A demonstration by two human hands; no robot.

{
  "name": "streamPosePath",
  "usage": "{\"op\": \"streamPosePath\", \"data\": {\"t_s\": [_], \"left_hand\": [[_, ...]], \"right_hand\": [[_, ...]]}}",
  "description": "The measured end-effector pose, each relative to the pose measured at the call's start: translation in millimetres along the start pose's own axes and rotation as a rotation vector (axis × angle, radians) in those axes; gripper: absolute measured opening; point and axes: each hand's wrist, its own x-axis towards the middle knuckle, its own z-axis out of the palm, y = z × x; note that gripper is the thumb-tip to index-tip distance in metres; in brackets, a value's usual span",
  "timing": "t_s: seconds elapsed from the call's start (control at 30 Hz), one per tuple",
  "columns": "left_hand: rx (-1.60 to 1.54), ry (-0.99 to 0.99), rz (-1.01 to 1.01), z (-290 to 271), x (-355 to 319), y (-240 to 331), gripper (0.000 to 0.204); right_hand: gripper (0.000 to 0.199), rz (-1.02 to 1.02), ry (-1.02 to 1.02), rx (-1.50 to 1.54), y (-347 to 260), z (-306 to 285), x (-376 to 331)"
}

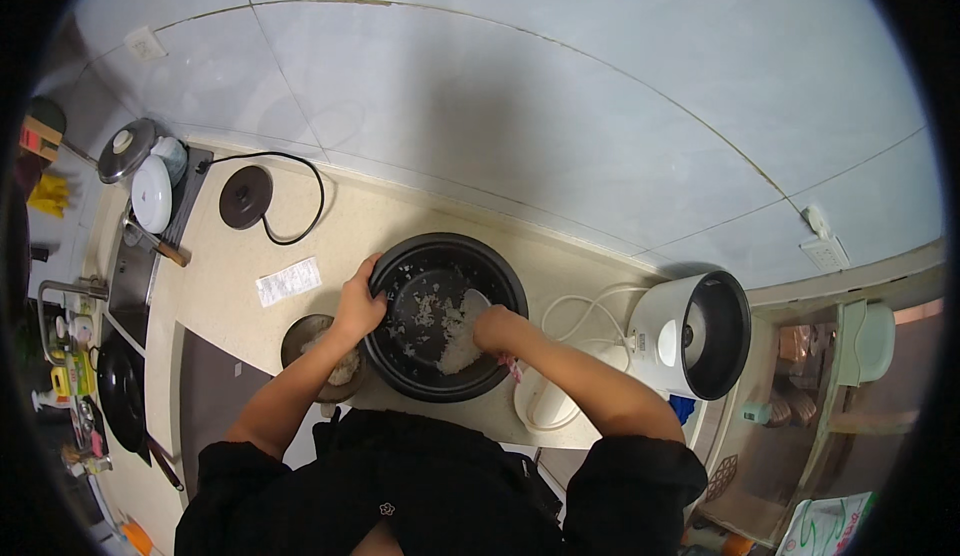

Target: The person scrubs a metal steamer basket with a toothbrush and rinses it under the tap, then places it on a drying rack. They then scrub a metal spatula with the toothbrush and rinse it. Finally, they wipe the countertop with a blue cloth and transfer cooked rice from a rice cooker pot into a separate bowl using a rice paddle.

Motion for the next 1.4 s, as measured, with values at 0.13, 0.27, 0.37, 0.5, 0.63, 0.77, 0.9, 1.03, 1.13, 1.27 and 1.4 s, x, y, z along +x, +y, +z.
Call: {"op": "streamPosePath", "data": {"t_s": [0.13,0.27,0.37,0.5,0.63,0.77,0.9,1.03,1.13,1.27,1.4], "left_hand": [[-0.002,-0.009,-0.005,-2,0,7,0.052],[-0.02,-0.037,-0.047,-3,-1,12,0.054],[-0.018,-0.055,-0.055,-5,-1,15,0.054],[-0.088,-0.013,-0.008,0,0,4,0.051],[-0.081,-0.027,-0.009,-1,1,13,0.051],[-0.075,-0.017,-0.002,0,2,10,0.052],[-0.084,-0.016,0.047,-4,2,12,0.053],[0.003,-0.011,0.059,8,2,8,0.053],[-0.039,-0.07,0.008,4,-1,14,0.054],[-0.05,-0.084,-0.012,6,-2,18,0.054],[-0.033,-0.046,0.033,7,0,11,0.054]], "right_hand": [[0.012,0.129,-0.175,0.342,15,12,26],[0.017,0.359,-0.157,0.696,16,-18,2],[0.022,0.172,-0.169,0.795,34,-4,2],[0.024,0.092,-0.17,0.816,39,-9,3],[0.021,0.08,-0.118,0.94,39,30,27],[0.019,-0.123,-0.066,0.817,35,61,40],[0.011,0.174,-0.023,1.223,11,19,10],[0.017,-0.04,0.262,0.819,-29,38,67],[0.015,-0.26,0.266,0.506,-12,50,40],[0.009,0.152,0.125,1.418,-12,52,10],[0.014,0.077,0.182,1.49,-22,50,33]]}}
